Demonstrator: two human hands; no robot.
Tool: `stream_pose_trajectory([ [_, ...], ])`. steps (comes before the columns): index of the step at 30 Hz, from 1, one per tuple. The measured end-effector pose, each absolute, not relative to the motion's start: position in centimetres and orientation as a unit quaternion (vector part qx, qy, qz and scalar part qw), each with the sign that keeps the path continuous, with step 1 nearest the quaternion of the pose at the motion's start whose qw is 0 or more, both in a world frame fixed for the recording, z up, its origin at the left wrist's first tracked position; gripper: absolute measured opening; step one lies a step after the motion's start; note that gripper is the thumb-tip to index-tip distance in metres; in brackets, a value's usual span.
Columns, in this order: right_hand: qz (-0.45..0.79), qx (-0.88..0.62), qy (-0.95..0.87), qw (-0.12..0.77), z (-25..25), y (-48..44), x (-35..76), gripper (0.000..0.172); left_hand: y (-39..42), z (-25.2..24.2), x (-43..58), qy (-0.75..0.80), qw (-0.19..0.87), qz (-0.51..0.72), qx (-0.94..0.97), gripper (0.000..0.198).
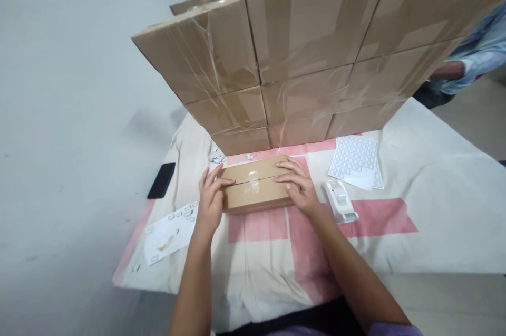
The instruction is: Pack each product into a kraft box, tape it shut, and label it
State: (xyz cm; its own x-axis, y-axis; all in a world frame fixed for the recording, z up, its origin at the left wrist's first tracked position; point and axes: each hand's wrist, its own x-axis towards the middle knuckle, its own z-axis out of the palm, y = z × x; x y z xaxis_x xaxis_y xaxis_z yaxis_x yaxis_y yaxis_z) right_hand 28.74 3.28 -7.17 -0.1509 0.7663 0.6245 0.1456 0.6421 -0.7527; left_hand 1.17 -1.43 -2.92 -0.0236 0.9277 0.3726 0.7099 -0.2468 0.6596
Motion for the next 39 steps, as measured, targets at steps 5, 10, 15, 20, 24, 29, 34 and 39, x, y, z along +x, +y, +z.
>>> stream_pose_trajectory([
  [5,0.277,-0.322,-0.702,0.572,-7.6,3.6,28.2,0.034,-3.5,-0.5,7.0,0.588,0.047,0.223,0.776,0.037],
  [10,0.253,-0.350,-0.712,0.554,-6.8,1.7,28.7,0.038,-3.8,-2.4,8.7,0.561,0.005,0.269,0.783,0.045],
  [15,0.089,-0.460,-0.602,0.647,-8.0,-4.8,33.7,0.033,-4.3,-3.0,9.3,0.559,-0.055,0.231,0.795,0.061],
  [20,0.088,-0.627,-0.468,0.617,-11.4,-7.3,37.9,0.030,-3.6,-2.5,9.6,0.572,-0.133,0.152,0.795,0.051],
  [24,0.165,-0.657,-0.444,0.587,-12.5,-6.3,37.8,0.032,-2.7,-3.0,8.9,0.525,-0.189,0.175,0.811,0.049],
  [29,0.173,-0.661,-0.431,0.590,-12.4,-5.9,37.3,0.033,-2.2,-3.8,7.6,0.484,-0.210,0.231,0.818,0.043],
  [34,0.200,-0.644,-0.435,0.597,-12.2,-6.0,37.3,0.033,-3.6,-4.6,8.7,0.408,-0.178,0.435,0.783,0.031],
  [39,0.212,-0.625,-0.421,0.622,-12.3,-5.9,37.6,0.031,-6.0,-4.8,17.1,0.245,-0.016,0.477,0.844,0.034],
])
